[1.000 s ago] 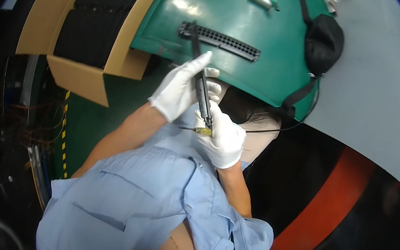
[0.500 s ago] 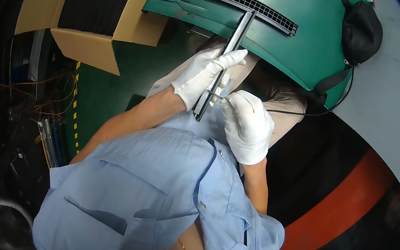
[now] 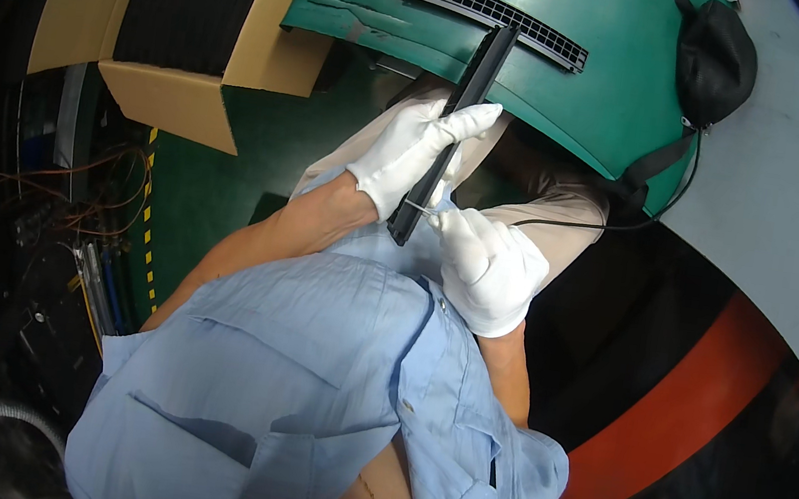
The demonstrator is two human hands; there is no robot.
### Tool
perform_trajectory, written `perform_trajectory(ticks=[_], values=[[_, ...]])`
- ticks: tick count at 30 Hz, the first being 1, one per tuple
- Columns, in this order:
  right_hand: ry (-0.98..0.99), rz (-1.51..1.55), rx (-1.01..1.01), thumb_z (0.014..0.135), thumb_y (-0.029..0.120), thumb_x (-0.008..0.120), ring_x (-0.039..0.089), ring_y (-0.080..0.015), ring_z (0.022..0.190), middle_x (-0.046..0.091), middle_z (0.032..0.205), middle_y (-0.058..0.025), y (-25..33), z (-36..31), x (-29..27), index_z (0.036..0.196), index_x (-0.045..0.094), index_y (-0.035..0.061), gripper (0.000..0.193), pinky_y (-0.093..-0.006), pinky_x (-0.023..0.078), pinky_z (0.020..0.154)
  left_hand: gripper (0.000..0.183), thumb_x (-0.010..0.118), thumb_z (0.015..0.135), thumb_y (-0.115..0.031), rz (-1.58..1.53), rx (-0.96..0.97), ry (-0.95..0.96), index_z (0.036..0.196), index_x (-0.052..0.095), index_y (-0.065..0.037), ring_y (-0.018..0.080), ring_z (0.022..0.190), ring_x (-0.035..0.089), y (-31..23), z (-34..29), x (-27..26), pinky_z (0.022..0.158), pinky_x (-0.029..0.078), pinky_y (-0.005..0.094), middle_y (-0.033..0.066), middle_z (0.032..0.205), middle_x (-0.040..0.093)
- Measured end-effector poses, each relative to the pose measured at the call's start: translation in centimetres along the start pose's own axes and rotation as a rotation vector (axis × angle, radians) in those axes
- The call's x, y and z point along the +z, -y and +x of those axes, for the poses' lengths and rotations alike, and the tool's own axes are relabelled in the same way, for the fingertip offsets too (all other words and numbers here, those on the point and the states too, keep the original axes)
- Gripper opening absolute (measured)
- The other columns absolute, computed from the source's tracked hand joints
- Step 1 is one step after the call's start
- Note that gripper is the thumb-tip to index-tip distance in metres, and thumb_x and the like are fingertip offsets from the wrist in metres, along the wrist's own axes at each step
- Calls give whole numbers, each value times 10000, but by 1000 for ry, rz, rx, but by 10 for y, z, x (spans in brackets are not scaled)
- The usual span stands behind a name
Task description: The person retrieves black rectangular electronic components from a cardboard box and places them into a machine. They then take the components out and sit at a green workbench to insert small metal pins into the slots of the components using a screwdriver. The person repeats this process for multiple units, handling them one at a time.
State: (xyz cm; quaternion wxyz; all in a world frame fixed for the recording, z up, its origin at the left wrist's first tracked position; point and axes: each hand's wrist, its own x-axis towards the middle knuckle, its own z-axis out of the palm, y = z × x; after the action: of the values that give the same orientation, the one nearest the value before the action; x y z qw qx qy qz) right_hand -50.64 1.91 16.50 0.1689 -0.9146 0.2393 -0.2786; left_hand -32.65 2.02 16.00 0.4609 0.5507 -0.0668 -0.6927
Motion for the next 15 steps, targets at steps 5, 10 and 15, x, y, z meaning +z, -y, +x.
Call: perform_trajectory(ticks=[5,10,15], values=[[55,31,-29,666,75,708,582,-158,605,670,906,-18,9,4,-9,1040,652,100,379,-299,424,499,406,672,958,-450,20,-4,-36,976,560,-60,76,365,428,-7,-4,4,338,358,232,-23,569,462],[38,61,-36,665,91,723,582,-154,603,668,896,-10,12,2,-10,1030,654,108,372,-297,421,501,405,669,960,-453,-19,25,-17,966,558,-64,77,361,427,-3,-2,3,333,351,230,-29,557,447],[61,167,-17,665,95,739,577,-164,596,665,884,-10,14,-4,-8,1019,665,115,362,-303,426,504,385,636,984,-444,1,26,-33,949,560,-68,77,355,418,-9,-3,4,329,344,227,-31,544,434]])
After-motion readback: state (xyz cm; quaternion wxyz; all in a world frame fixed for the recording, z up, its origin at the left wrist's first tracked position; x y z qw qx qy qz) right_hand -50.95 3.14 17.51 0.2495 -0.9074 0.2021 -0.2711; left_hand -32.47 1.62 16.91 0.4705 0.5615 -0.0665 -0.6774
